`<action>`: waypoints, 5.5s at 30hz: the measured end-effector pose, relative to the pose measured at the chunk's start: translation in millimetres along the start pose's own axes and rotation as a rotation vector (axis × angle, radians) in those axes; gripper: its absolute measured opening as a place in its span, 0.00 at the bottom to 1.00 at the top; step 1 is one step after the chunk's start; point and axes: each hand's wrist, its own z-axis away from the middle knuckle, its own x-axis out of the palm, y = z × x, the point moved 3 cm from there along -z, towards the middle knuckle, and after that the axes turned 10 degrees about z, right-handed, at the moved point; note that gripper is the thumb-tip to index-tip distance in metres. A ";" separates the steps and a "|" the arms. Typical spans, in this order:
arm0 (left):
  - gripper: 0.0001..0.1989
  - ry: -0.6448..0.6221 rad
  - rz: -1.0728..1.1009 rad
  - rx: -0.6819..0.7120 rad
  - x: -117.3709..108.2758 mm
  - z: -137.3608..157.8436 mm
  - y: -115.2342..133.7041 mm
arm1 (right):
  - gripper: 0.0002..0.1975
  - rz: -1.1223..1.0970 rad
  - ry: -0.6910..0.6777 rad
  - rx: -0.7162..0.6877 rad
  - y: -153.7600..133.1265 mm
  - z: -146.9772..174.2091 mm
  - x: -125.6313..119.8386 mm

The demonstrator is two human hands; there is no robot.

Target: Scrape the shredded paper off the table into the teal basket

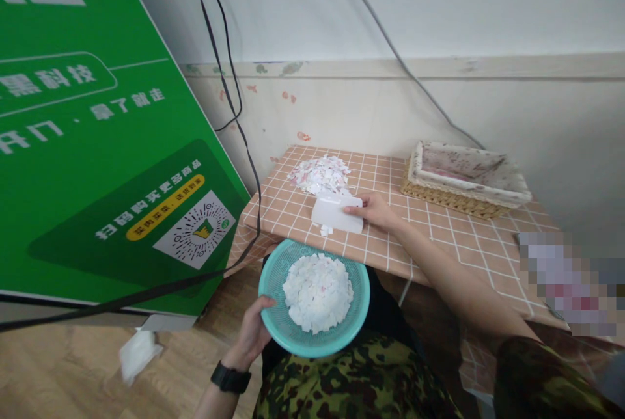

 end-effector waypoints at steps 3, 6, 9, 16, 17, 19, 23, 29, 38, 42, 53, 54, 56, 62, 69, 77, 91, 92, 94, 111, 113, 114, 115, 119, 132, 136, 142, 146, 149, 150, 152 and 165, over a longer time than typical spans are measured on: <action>0.18 0.022 -0.001 0.004 4.0 2.1 1.0 | 0.17 -0.044 -0.168 -0.033 -11.3 8.1 17.1; 0.18 0.043 0.003 0.017 5.1 3.6 1.8 | 0.18 -0.126 -0.300 -0.028 -17.5 11.8 22.8; 0.15 0.093 0.008 0.041 3.2 3.8 2.5 | 0.21 -0.220 -0.083 0.029 -7.2 2.9 -3.5; 0.07 0.199 0.001 0.138 -6.6 -3.5 -0.9 | 0.23 -0.052 0.563 0.044 28.0 -9.2 -78.5; 0.07 0.201 -0.001 0.135 -8.8 -5.1 -2.7 | 0.23 0.017 0.554 0.030 28.4 -10.1 -77.3; 0.06 0.208 -0.007 0.132 -14.6 -8.1 -6.5 | 0.24 0.161 0.524 -0.008 27.0 -12.3 -69.4; 0.06 0.201 -0.018 0.137 -28.3 -14.2 -12.9 | 0.25 0.328 0.556 -0.027 24.6 -16.0 -55.2; 0.06 0.217 0.014 0.138 -44.4 -24.2 -21.4 | 0.25 0.418 0.606 -0.038 20.2 -18.9 -51.4; 0.11 0.194 0.048 0.134 -54.6 -33.3 -26.7 | 0.26 0.359 0.402 -0.130 -3.5 -39.3 -33.4; 0.09 0.179 0.050 0.151 -54.4 -35.6 -27.4 | 0.27 0.298 0.325 -0.106 -7.1 -47.9 -34.2; 0.10 0.129 0.030 0.106 -44.4 -36.8 -32.5 | 0.25 0.270 0.493 -0.011 0.4 -38.5 -41.9; 0.10 0.125 0.031 0.106 -43.6 -37.3 -33.3 | 0.25 0.252 0.459 -0.017 -1.5 -38.2 -39.1; 0.10 0.118 0.030 0.109 -42.0 -37.9 -34.6 | 0.24 0.201 0.390 -0.033 -5.7 -37.6 -33.4; 0.10 0.097 0.023 0.110 -38.4 -37.4 -36.7 | 0.24 0.201 0.410 -0.026 -11.9 -34.1 -29.8; 0.11 0.108 0.015 0.092 -33.0 -36.0 -39.7 | 0.24 0.181 0.404 -0.031 -9.4 -33.6 -32.6; 0.12 0.080 0.017 0.076 -28.0 -36.9 -42.0 | 0.24 0.171 0.322 -0.035 -1.1 -35.8 -32.7; 0.11 0.146 0.018 0.115 -33.6 -30.3 -33.2 | 0.24 0.230 0.356 -0.048 0.6 -37.7 -34.2; 0.11 0.142 0.020 0.122 -33.8 -29.9 -32.1 | 0.24 0.233 0.346 -0.053 0.4 -37.6 -33.5; 0.10 0.134 0.023 0.125 -34.3 -29.4 -30.1 | 0.23 0.220 0.297 -0.052 -0.4 -37.3 -32.1; 0.09 0.148 0.020 0.159 -19.9 -17.0 -7.1 | 0.25 0.118 0.198 -0.059 -4.9 -32.0 -24.2; 0.08 0.143 0.017 0.174 -20.5 -16.7 -6.0 | 0.25 0.154 0.194 -0.082 -6.1 -31.9 -21.1; 0.08 0.141 0.016 0.175 -21.0 -16.8 -5.8 | 0.25 0.179 0.193 -0.091 -6.5 -32.0 -19.8; 0.08 0.140 0.016 0.172 -21.6 -16.9 -5.8 | 0.26 0.204 0.193 -0.097 -6.7 -32.3 -18.9; 0.08 0.135 0.017 0.154 -23.4 -17.3 -5.8 | 0.26 0.252 0.261 -0.105 -6.5 -33.8 -23.1; 0.06 0.120 0.023 0.151 -17.8 -14.1 5.4 | 0.23 0.106 0.090 -0.115 -11.3 -29.3 -15.0; 0.07 0.110 0.009 0.162 -14.9 -13.7 8.9 | 0.23 0.058 0.067 -0.067 -9.4 -28.0 -13.5; 0.06 0.119 0.002 0.173 -13.6 -13.2 9.7 | 0.22 -0.056 -0.041 0.007 -7.7 -25.0 -6.5; 0.07 0.111 -0.014 0.159 -11.2 -11.6 10.0 | 0.22 -0.094 0.020 0.031 -2.2 -27.0 -8.1; 0.06 0.117 -0.013 0.151 -9.9 -11.0 9.9 | 0.22 -0.111 -0.017 0.033 -3.2 -25.9 -2.7; 0.06 0.119 -0.012 0.149 -9.5 -10.7 9.6 | 0.21 -0.109 -0.041 0.027 -5.2 -24.6 0.5; 0.06 0.113 -0.009 0.149 -8.1 -10.0 9.1 | 0.20 -0.087 -0.123 -0.004 -11.2 -20.7 8.9; 0.06 0.107 -0.007 0.137 -10.6 -11.3 7.2 | 0.22 -0.148 0.270 0.072 18.7 -37.7 -48.1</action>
